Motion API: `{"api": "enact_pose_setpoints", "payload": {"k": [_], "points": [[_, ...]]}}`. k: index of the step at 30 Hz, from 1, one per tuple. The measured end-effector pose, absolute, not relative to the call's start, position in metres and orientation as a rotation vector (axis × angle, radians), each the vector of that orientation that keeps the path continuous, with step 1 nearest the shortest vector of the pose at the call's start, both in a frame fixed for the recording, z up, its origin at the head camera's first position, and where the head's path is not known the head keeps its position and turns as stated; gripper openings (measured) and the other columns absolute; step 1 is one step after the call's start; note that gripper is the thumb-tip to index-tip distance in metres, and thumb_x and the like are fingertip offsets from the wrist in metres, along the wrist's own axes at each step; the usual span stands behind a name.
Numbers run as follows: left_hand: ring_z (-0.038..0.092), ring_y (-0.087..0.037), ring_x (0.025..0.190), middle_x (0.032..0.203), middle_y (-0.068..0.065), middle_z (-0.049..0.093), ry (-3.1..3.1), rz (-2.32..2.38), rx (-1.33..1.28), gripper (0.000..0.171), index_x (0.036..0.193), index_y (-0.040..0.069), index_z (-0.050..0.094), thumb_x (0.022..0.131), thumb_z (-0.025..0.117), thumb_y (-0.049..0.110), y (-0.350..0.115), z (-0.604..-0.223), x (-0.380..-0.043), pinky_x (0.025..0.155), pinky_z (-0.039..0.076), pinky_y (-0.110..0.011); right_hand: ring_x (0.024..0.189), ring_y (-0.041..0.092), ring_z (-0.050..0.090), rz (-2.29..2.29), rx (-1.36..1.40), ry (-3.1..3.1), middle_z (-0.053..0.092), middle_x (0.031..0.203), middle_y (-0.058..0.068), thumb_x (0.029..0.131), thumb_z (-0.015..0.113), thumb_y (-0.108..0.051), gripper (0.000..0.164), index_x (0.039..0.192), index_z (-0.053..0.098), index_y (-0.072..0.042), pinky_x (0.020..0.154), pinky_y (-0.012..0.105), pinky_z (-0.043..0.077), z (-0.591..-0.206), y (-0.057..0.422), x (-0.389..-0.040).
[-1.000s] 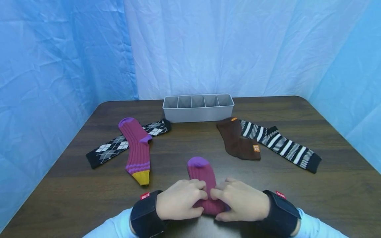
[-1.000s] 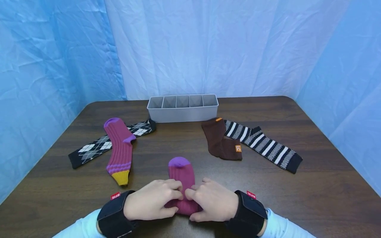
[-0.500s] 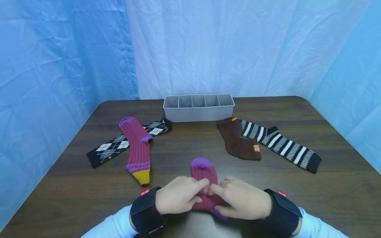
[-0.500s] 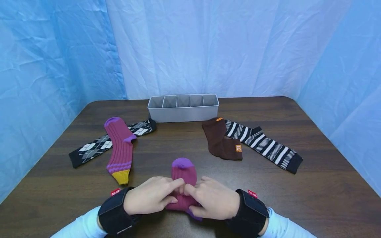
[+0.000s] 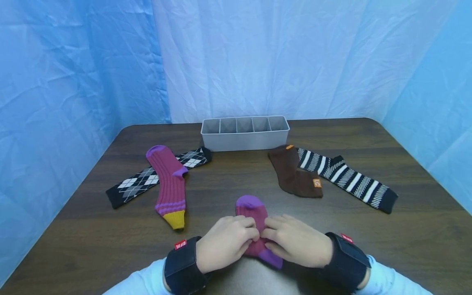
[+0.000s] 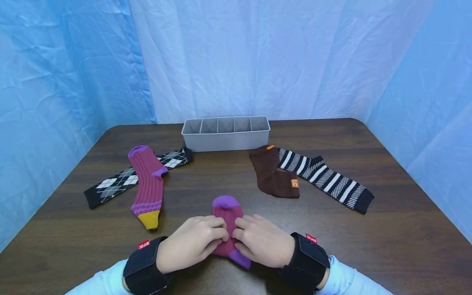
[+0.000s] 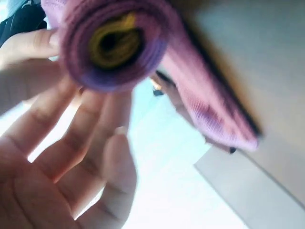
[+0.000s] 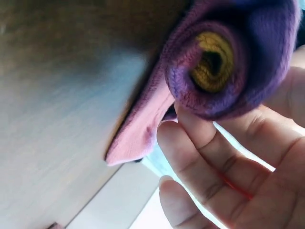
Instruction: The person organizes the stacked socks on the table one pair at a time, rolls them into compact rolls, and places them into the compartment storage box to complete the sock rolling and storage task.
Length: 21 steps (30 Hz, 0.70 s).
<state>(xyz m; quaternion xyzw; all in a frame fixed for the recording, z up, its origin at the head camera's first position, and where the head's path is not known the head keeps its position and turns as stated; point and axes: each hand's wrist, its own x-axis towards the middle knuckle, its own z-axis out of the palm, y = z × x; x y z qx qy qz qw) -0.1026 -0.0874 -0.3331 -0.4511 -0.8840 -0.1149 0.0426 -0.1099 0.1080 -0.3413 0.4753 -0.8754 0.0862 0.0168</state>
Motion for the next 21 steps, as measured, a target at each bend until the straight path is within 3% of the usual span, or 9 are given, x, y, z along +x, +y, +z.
{"api": "enact_pose_setpoints", "payload": {"k": [5, 11, 16, 21], "points": [[0.046, -0.004, 0.070, 0.081, 0.008, 0.051, -2.762, -0.199, -1.359, 0.018, 0.088, 0.021, 0.063, 0.072, 0.066, 0.028, -0.0889, -0.3292, -0.1007, 0.055, 0.034, -0.015, 0.079, 0.003, 0.045, 0.319, 1.410, -2.767, 0.050, 0.083, -0.012, 0.080, 0.057, -0.026, 0.013, 0.092, 0.053, -0.021, 0.072, 0.023, 0.040, -0.3410, 0.1061, -0.1106], [0.043, -0.005, 0.068, 0.078, 0.007, 0.047, -2.770, -0.156, -1.327, 0.016, 0.087, 0.021, 0.064, 0.072, 0.067, 0.026, -0.0885, -0.3303, -0.1023, 0.051, 0.031, -0.016, 0.082, 0.002, 0.043, 0.334, 1.464, -2.716, 0.048, 0.086, -0.013, 0.072, 0.063, -0.042, 0.028, 0.087, 0.048, -0.024, 0.073, 0.026, 0.039, -0.3414, 0.1074, -0.1087], [0.048, -0.005, 0.069, 0.077, 0.008, 0.051, -2.776, -0.140, -1.327, 0.016, 0.088, 0.019, 0.061, 0.073, 0.065, 0.022, -0.0887, -0.3311, -0.1037, 0.054, 0.035, -0.017, 0.082, 0.003, 0.045, 0.305, 1.483, -2.703, 0.050, 0.089, -0.011, 0.064, 0.071, -0.029, 0.035, 0.089, 0.048, -0.021, 0.072, 0.025, 0.039, -0.3417, 0.1086, -0.1079], [0.050, -0.005, 0.070, 0.076, 0.008, 0.054, -2.756, -0.194, -1.344, 0.018, 0.084, 0.018, 0.056, 0.070, 0.066, 0.018, -0.0903, -0.3296, -0.1028, 0.055, 0.035, -0.017, 0.071, 0.001, 0.041, 0.345, 1.538, -2.663, 0.050, 0.080, -0.012, 0.068, 0.066, -0.026, 0.025, 0.087, 0.051, -0.020, 0.068, 0.019, 0.036, -0.3390, 0.1095, -0.1080]]}}
